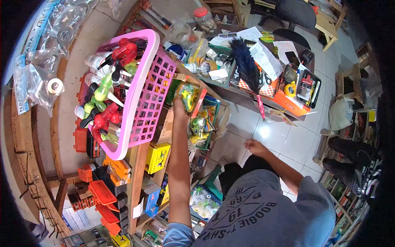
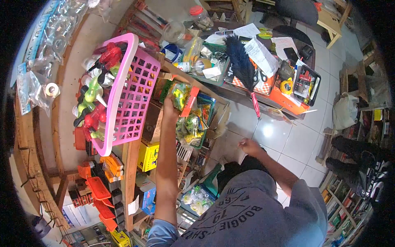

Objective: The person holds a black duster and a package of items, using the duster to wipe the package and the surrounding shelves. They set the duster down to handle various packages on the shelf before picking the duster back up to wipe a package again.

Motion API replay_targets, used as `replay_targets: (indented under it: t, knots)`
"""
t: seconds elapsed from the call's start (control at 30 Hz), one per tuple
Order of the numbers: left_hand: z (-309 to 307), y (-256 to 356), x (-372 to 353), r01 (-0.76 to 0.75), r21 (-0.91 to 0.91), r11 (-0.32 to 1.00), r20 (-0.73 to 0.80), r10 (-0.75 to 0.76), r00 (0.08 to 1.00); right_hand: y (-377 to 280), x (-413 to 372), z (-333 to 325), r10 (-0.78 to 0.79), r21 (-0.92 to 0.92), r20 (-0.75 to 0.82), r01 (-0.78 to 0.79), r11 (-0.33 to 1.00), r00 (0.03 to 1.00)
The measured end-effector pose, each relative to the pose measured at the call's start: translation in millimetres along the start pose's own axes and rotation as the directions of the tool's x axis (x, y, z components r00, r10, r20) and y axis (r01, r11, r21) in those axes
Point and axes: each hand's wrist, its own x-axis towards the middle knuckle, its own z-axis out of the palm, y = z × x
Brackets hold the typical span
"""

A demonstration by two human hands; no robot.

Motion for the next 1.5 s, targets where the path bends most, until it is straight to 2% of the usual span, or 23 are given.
replay_targets:
  t: [0.03,0.1,0.13,0.2,0.33,0.37,0.4,0.47,0.53,0.6,0.67,0.73,0.77,0.83,0.87,0.9,0.97,1.0,1.1,1.17,1.23,1.37,1.5]
  knots:
    - [8.2,0.5,-5.0,0.004,0.005,1.0,0.003,-0.004,1.0,-77.8,-32.0,-19.8,0.027,0.094,-0.04,-0.023,0.995,0.999]
    - [30.7,2.9,-23.1,-0.169,0.483,0.859,-0.32,0.353,0.879,-72.4,-28.0,-35.9,-0.006,0.118,-0.098,0.017,0.993,0.995]
    - [31.7,2.1,-24.3,-0.168,0.487,0.857,-0.316,0.352,0.881,-72.0,-24.6,-43.0,-0.044,0.133,-0.153,0.064,0.989,0.987]
    - [29.6,3.3,-26.9,-0.399,0.914,0.067,0.213,0.759,0.616,-99.6,-26.9,-58.5,0.088,0.015,-0.147,-0.087,0.996,0.985]
    - [28.6,5.9,-30.4,-0.318,0.93,-0.185,0.366,0.556,0.746,-131.3,-37.9,-72.4,0.083,-0.015,-0.212,-0.088,0.996,0.974]
    - [13.6,-0.1,-16.2,-0.347,0.856,-0.384,0.513,0.541,0.667,-125.1,-37.5,-71.5,0.056,-0.023,-0.223,-0.062,0.998,0.973]
    - [-1.2,-4.6,-1.2,-0.347,0.857,-0.382,0.511,0.539,0.669,-118.7,-37.4,-69.7,0.03,-0.031,-0.233,-0.038,0.999,0.972]
    - [-5.0,-1.3,3.8,-0.421,0.903,-0.086,0.426,0.3,0.853,-92.8,-31.5,-60.1,0.036,0.077,-0.21,-0.021,0.997,0.977]
    - [-2.1,-0.3,3.4,-0.37,0.922,-0.113,0.386,0.329,0.862,-70.3,-22.2,-43.2,0.035,0.179,-0.181,-0.002,0.984,0.983]
    - [-7.1,2.6,9.6,-0.476,0.878,0.058,0.434,0.324,0.84,-62.4,-15.2,-29.7,-0.008,0.262,-0.108,0.036,0.964,0.994]
    - [-1.1,8.5,-17.8,-0.5,0.865,0.043,0.448,0.385,0.807,-78.5,-9.0,-15.5,0.067,0.248,-0.053,-0.052,0.967,0.996]
    - [8.3,5.3,-64.1,-0.572,0.807,0.148,0.386,0.602,0.7,-72.5,7.2,2.1,0.009,0.363,0.13,-0.056,0.93,0.992]
    - [10.0,-1.4,-92.3,-0.639,0.747,0.182,0.358,0.699,0.619,-63.4,22.9,17.8,-0.138,0.269,0.042,0.121,0.955,0.99]
    - [-8.8,-35.1,-149.7,-0.639,0.737,0.22,0.233,0.805,0.546,-74.0,46.8,28.7,-0.162,0.183,0.059,0.149,0.972,0.985]
    - [-41.6,-64.6,-169.9,-0.561,0.75,0.35,0.132,0.752,0.646,-85.3,60.2,34.0,-0.183,0.094,0.076,0.176,0.98,0.98]
    - [-55.3,-91.2,-196.2,-0.495,0.786,0.371,0.041,0.768,0.64,-112.8,62.3,33.4,-0.165,0.084,0.078,0.159,0.984,0.983]
    - [-88.8,-160.0,-246.5,-0.315,0.617,0.721,-0.262,0.566,0.782,-155.1,80.7,35.8,-0.189,0.074,0.082,0.183,0.98,0.979]
    - [-183.3,-236.3,-240.6,-0.155,0.75,0.643,-0.203,0.447,0.871,-163.2,94.3,38.1,-0.228,0.075,0.081,0.222,0.972,0.97]
    - [-195.2,-304.6,-326.8,0.038,0.874,0.484,-0.289,0.454,0.843,-228.7,104.1,43.3,-0.197,-0.082,0.029,0.198,0.977,0.98]
    - [-199.7,-318.6,-357.2,0.066,0.819,0.57,-0.359,0.419,0.834,-241.4,128.7,56.1,-0.19,-0.141,0.052,0.195,0.971,0.98]
    - [-204.5,-335.0,-384.0,0.091,0.752,0.653,-0.433,0.385,0.815,-241.0,160.2,77.7,-0.196,-0.537,-0.068,0.13,0.834,0.978]
    - [-203.0,-376.5,-420.7,0.112,0.582,0.806,-0.556,0.294,0.777,-245.2,149.5,101.4,-0.332,-0.488,-0.31,0.151,0.86,0.891]
    - [-201.5,-406.5,-434.0,0.098,0.398,0.912,-0.646,0.203,0.736,-251.4,115.9,107.7,-0.504,-0.502,-0.264,0.329,0.8,0.822]
